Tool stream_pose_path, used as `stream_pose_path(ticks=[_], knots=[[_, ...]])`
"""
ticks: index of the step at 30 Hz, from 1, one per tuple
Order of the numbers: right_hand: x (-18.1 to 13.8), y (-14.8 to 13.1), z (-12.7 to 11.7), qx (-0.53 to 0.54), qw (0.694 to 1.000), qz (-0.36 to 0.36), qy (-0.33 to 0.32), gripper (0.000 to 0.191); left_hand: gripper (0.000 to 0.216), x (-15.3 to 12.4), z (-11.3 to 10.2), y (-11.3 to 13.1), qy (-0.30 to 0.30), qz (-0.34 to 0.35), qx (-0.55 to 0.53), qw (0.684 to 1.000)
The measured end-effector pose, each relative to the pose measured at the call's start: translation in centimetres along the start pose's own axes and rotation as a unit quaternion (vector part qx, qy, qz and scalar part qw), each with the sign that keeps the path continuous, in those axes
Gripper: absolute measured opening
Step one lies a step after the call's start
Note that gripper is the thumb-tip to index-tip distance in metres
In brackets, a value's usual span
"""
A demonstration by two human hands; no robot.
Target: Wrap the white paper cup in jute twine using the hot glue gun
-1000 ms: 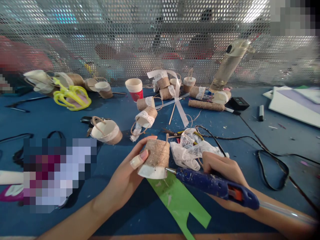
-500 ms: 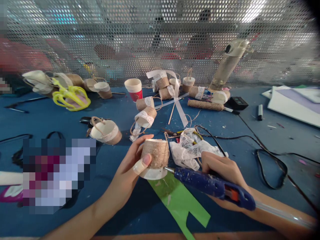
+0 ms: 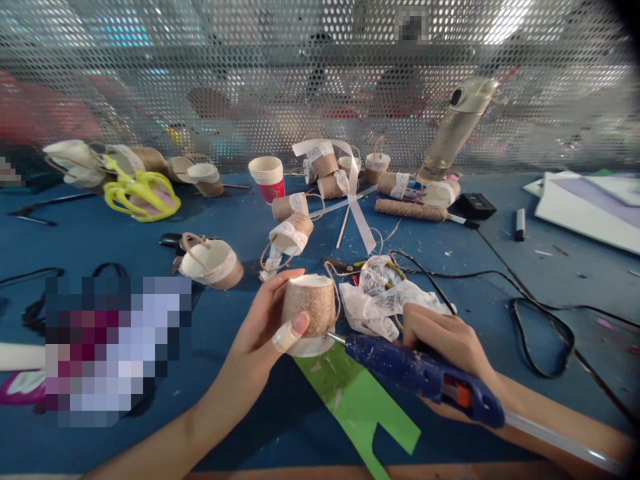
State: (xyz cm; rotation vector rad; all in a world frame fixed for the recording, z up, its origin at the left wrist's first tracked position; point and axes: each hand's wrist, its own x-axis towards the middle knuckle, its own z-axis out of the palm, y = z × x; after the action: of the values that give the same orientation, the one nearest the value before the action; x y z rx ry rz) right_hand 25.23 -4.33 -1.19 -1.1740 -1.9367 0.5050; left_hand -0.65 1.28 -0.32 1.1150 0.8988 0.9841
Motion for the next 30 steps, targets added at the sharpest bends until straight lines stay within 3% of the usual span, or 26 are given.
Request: stream_pose_path(ticks=[19, 30], knots=[[0.18, 0.37, -0.38, 0.021, 1.0, 0.007, -0.006, 0.024, 0.046, -0.09, 0.15, 0.74, 0.034, -0.061, -0.133, 0.989], [-0.1, 0.51, -0.21, 0.022, 0.999, 0.015, -0.017, 0.027, 0.052, 0.32, -0.14, 0.63, -0.024, -0.142, -0.225, 0.964]])
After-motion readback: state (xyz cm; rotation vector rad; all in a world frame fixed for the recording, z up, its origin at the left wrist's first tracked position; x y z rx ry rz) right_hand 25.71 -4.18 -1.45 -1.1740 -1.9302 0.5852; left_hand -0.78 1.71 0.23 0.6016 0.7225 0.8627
